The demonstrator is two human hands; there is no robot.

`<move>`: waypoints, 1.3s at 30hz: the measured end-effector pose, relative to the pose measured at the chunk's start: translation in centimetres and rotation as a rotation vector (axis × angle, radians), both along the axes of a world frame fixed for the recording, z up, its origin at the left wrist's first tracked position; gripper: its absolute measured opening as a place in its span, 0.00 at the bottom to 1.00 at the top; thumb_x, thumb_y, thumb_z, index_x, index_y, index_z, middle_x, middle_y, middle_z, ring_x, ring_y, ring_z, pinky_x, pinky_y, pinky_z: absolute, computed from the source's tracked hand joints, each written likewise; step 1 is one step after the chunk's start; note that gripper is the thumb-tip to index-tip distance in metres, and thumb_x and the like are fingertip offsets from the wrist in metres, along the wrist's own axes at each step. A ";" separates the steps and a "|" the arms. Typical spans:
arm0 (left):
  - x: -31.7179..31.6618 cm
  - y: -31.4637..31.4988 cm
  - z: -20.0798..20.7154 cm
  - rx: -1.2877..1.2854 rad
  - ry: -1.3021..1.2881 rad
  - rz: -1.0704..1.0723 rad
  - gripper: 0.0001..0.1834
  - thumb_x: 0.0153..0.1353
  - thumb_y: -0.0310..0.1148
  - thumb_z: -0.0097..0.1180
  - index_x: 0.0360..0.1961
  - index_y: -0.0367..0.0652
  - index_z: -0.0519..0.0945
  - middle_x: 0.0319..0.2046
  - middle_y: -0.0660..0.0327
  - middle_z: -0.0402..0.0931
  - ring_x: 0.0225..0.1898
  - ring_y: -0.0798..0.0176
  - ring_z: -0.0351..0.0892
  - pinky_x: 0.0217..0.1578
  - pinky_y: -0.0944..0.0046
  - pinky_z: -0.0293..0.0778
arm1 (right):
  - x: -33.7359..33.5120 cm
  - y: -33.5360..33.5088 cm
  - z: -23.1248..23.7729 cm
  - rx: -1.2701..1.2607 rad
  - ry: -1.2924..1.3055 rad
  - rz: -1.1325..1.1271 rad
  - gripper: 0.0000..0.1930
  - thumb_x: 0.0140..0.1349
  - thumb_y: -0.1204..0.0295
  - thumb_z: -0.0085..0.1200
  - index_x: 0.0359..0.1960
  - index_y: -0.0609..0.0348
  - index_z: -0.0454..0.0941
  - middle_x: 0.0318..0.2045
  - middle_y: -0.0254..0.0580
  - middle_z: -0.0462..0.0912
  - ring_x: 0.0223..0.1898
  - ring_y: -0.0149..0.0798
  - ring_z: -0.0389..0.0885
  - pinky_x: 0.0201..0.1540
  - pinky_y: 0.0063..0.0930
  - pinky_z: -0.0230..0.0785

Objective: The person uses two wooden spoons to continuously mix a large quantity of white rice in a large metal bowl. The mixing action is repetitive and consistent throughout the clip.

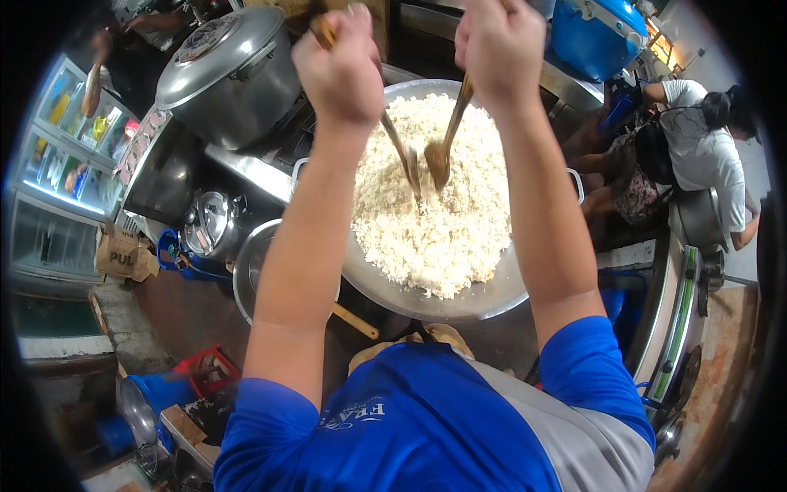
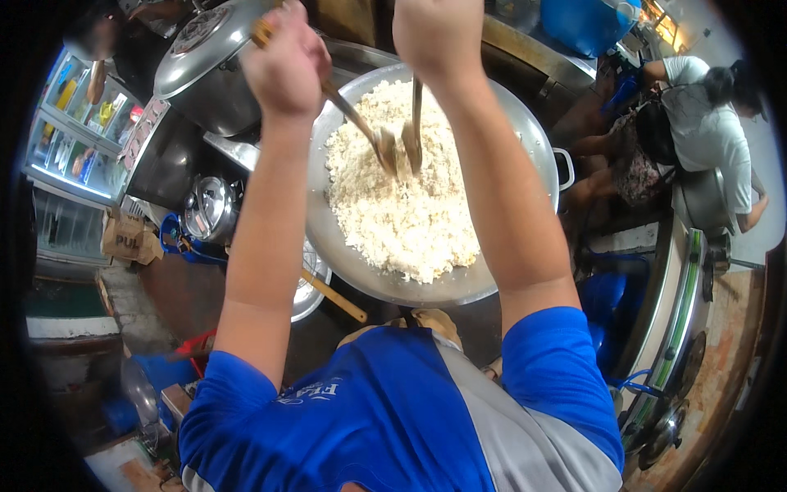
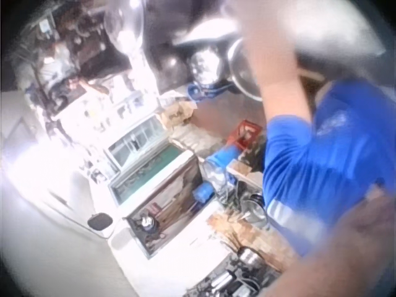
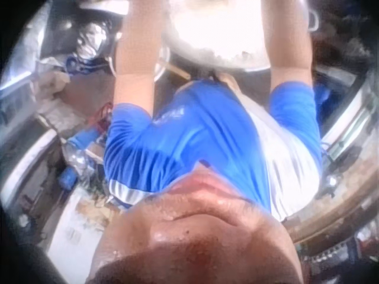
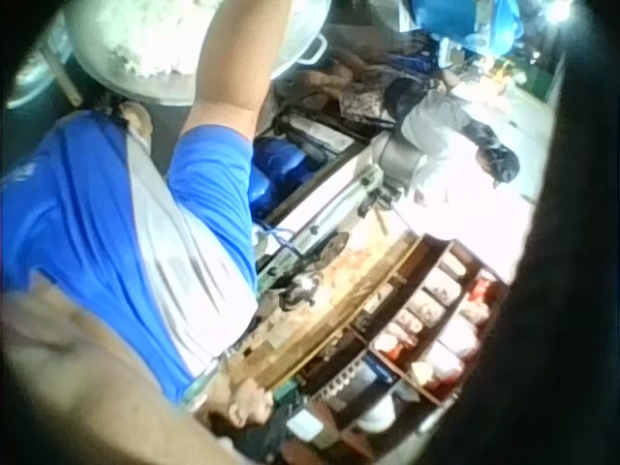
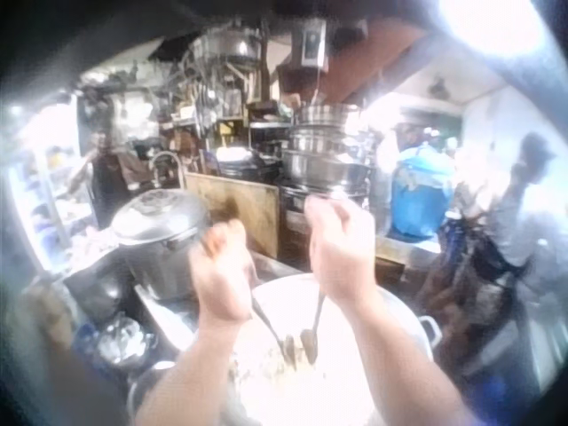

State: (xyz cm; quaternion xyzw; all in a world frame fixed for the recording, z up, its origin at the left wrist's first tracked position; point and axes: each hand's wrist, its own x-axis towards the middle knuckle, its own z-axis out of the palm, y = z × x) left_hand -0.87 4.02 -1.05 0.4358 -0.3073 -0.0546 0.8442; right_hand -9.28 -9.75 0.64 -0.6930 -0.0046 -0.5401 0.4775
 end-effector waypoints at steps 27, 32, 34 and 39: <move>-6.1 -3.2 -1.7 -0.012 -0.197 -0.116 0.19 0.68 0.32 0.48 0.17 0.45 0.66 0.13 0.69 0.64 0.14 0.74 0.61 0.16 0.69 0.56 | -10.1 0.9 0.7 0.118 0.108 -0.234 0.15 0.69 0.71 0.48 0.20 0.52 0.71 0.12 0.27 0.67 0.11 0.23 0.62 0.14 0.20 0.52; -9.7 -4.6 -15.2 0.242 0.041 -0.103 0.21 0.68 0.33 0.51 0.16 0.42 0.67 0.14 0.69 0.66 0.20 0.73 0.62 0.21 0.66 0.56 | -10.6 1.8 -15.8 0.376 0.115 -0.193 0.14 0.65 0.75 0.54 0.19 0.59 0.68 0.15 0.25 0.68 0.20 0.20 0.64 0.21 0.21 0.54; -9.4 -4.1 -12.7 0.226 0.058 -0.121 0.20 0.68 0.32 0.51 0.16 0.42 0.66 0.14 0.69 0.65 0.19 0.74 0.61 0.21 0.67 0.56 | -10.3 2.1 -13.3 0.422 0.066 -0.174 0.15 0.64 0.77 0.53 0.18 0.57 0.69 0.13 0.32 0.70 0.15 0.24 0.67 0.17 0.21 0.57; -8.0 2.4 -0.7 0.029 -0.322 -0.067 0.17 0.68 0.32 0.48 0.20 0.52 0.66 0.13 0.71 0.63 0.12 0.76 0.59 0.12 0.72 0.54 | -13.5 4.8 0.0 0.150 -0.003 0.078 0.14 0.67 0.72 0.52 0.20 0.52 0.72 0.13 0.27 0.68 0.12 0.23 0.63 0.14 0.19 0.52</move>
